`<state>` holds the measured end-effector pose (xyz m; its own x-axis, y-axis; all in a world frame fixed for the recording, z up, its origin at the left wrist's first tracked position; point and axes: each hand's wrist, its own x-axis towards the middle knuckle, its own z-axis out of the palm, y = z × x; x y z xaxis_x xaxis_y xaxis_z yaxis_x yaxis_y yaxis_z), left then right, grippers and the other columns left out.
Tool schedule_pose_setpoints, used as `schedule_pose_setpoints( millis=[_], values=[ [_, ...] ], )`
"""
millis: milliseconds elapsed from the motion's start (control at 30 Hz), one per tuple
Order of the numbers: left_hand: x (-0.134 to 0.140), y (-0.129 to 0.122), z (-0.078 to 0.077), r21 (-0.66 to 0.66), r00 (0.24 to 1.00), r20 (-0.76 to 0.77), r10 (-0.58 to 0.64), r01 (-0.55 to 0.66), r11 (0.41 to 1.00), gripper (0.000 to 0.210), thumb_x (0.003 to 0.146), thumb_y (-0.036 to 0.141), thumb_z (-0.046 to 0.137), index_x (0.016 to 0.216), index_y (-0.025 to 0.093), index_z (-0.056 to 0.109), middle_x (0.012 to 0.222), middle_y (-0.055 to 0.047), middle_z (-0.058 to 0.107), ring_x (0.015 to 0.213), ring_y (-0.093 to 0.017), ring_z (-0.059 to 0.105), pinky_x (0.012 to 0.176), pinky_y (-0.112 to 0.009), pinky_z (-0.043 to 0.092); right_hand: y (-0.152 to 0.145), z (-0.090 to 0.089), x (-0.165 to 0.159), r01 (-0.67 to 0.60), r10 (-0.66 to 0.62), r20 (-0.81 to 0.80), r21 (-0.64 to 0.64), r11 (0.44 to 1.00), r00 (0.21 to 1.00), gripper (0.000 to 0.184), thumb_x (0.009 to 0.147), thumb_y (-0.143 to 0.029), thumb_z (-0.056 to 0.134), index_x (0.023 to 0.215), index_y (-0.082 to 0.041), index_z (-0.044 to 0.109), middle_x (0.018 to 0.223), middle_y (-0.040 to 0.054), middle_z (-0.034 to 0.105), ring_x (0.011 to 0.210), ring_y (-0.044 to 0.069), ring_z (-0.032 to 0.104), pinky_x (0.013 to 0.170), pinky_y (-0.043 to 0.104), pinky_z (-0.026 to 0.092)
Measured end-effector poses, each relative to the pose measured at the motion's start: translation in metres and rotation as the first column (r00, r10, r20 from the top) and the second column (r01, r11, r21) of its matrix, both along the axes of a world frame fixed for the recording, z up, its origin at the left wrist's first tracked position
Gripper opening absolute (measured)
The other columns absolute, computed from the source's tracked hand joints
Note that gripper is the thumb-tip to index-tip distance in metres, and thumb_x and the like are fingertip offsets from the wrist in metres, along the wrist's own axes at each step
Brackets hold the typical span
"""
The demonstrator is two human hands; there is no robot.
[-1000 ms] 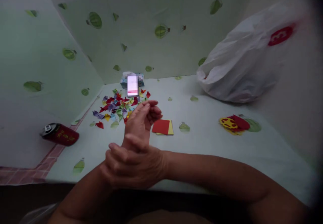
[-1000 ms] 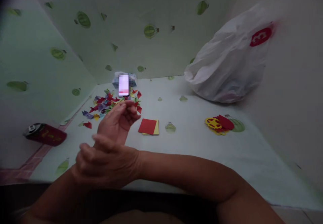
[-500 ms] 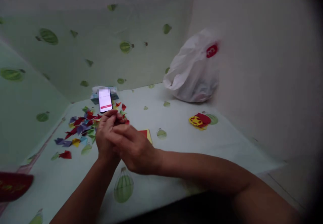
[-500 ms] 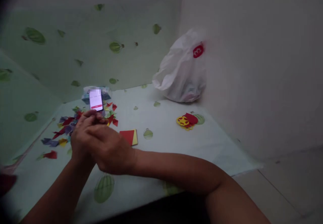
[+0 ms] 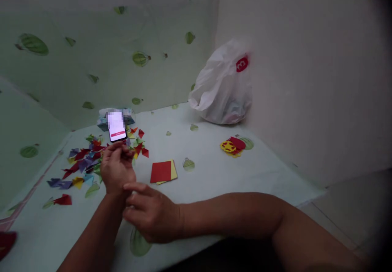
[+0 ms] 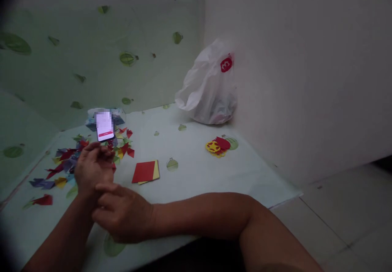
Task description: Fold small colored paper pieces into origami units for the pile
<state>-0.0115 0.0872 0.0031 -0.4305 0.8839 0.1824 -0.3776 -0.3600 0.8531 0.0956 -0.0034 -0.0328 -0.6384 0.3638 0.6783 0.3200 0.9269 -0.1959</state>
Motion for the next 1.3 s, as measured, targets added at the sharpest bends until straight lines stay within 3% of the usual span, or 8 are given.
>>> schedule_pose_setpoints(
  millis=[67, 167, 300, 467, 700, 933, 1133, 1300],
  values=[
    [-0.001, -0.001, 0.003, 0.023, 0.998, 0.001, 0.069, -0.069, 0.997, 0.012, 0.076, 0.008, 0.056, 0.081, 0.018, 0.06, 0.061, 0.005, 0.054, 0.054, -0.007, 0.051, 0.055, -0.018, 0.044, -0.006, -0.003, -0.002, -0.049, 0.054, -0.079, 0.063, 0.997, 0.995, 0.017, 0.093, -0.016, 0.048, 0.097, -0.019, 0.065, 0.094, 0.0077, 0.066, 0.102, 0.019, 0.061, 0.114, 0.036, 0.043],
    [0.007, -0.014, 0.001, 0.031, 0.973, -0.219, 0.071, -0.065, 0.997, 0.009, 0.078, 0.01, 0.059, 0.082, 0.018, 0.062, 0.063, 0.005, 0.056, 0.056, -0.008, 0.052, 0.055, -0.019, 0.043, -0.003, 0.008, 0.002, 0.02, -0.145, -0.381, -0.313, 0.949, 0.913, 0.018, 0.091, -0.024, 0.056, 0.108, -0.019, 0.057, 0.115, 0.0106, 0.062, 0.114, 0.023, 0.057, 0.105, 0.042, 0.049],
    [0.019, -0.03, -0.013, 0.206, 0.793, -0.587, 0.162, -0.047, 0.977, 0.016, 0.093, 0.019, 0.052, 0.088, 0.02, 0.067, 0.075, 0.0, 0.063, 0.069, -0.012, 0.06, 0.062, -0.023, 0.047, 0.015, 0.027, 0.013, -0.211, -0.306, -0.485, -0.751, 0.626, 0.819, 0.028, 0.082, -0.025, 0.067, 0.103, -0.021, 0.05, 0.103, 0.0056, 0.063, 0.093, 0.021, 0.061, 0.084, 0.039, 0.053],
    [0.009, -0.022, -0.016, 0.588, 0.442, -0.733, 0.517, 0.029, 0.808, 0.014, 0.095, 0.014, 0.055, 0.095, 0.021, 0.066, 0.085, -0.002, 0.069, 0.081, -0.016, 0.065, 0.078, -0.031, 0.053, 0.024, 0.03, 0.018, -0.212, -0.365, -0.369, -0.89, 0.405, 0.855, 0.029, 0.073, -0.029, 0.075, 0.082, -0.021, 0.049, 0.082, 0.0001, 0.058, 0.078, 0.018, 0.055, 0.071, 0.034, 0.046],
    [0.005, -0.02, -0.009, 0.71, 0.28, -0.699, 0.658, 0.163, 0.685, 0.018, 0.091, 0.009, 0.058, 0.103, 0.021, 0.062, 0.086, -0.004, 0.068, 0.089, -0.02, 0.065, 0.089, -0.038, 0.055, 0.036, 0.027, 0.021, -0.454, -0.229, -0.525, -0.84, 0.299, 0.82, 0.032, 0.08, -0.046, 0.071, 0.08, -0.019, 0.053, 0.079, -0.0002, 0.056, 0.075, 0.015, 0.054, 0.069, 0.031, 0.045],
    [0.001, -0.019, -0.007, 0.729, 0.277, -0.684, 0.675, 0.218, 0.649, 0.021, 0.088, 0.007, 0.059, 0.104, 0.021, 0.062, 0.087, -0.005, 0.068, 0.085, -0.02, 0.063, 0.093, -0.044, 0.054, 0.038, 0.026, 0.024, -0.366, -0.227, -0.482, -0.835, 0.411, 0.846, 0.029, 0.08, -0.042, 0.072, 0.082, -0.019, 0.055, 0.076, -0.0015, 0.059, 0.069, 0.013, 0.057, 0.062, 0.028, 0.047],
    [-0.001, -0.018, -0.009, 0.722, 0.273, -0.691, 0.669, 0.247, 0.646, 0.02, 0.088, 0.01, 0.059, 0.104, 0.023, 0.063, 0.086, -0.003, 0.069, 0.083, -0.019, 0.063, 0.095, -0.045, 0.053, 0.044, 0.029, 0.027, -0.438, -0.214, -0.473, -0.879, 0.189, 0.855, 0.037, 0.069, -0.043, 0.082, 0.067, -0.018, 0.053, 0.058, -0.0043, 0.055, 0.053, 0.011, 0.054, 0.051, 0.027, 0.044],
    [-0.005, -0.016, -0.01, 0.723, 0.267, -0.69, 0.673, 0.289, 0.627, 0.019, 0.088, 0.011, 0.061, 0.102, 0.023, 0.064, 0.088, -0.004, 0.069, 0.086, -0.02, 0.063, 0.096, -0.048, 0.052, 0.042, 0.033, 0.026, -0.347, -0.303, -0.437, -0.886, 0.306, 0.847, 0.031, 0.065, -0.031, 0.084, 0.067, -0.019, 0.055, 0.062, -0.0046, 0.058, 0.059, 0.012, 0.055, 0.056, 0.026, 0.045]
  ],
)
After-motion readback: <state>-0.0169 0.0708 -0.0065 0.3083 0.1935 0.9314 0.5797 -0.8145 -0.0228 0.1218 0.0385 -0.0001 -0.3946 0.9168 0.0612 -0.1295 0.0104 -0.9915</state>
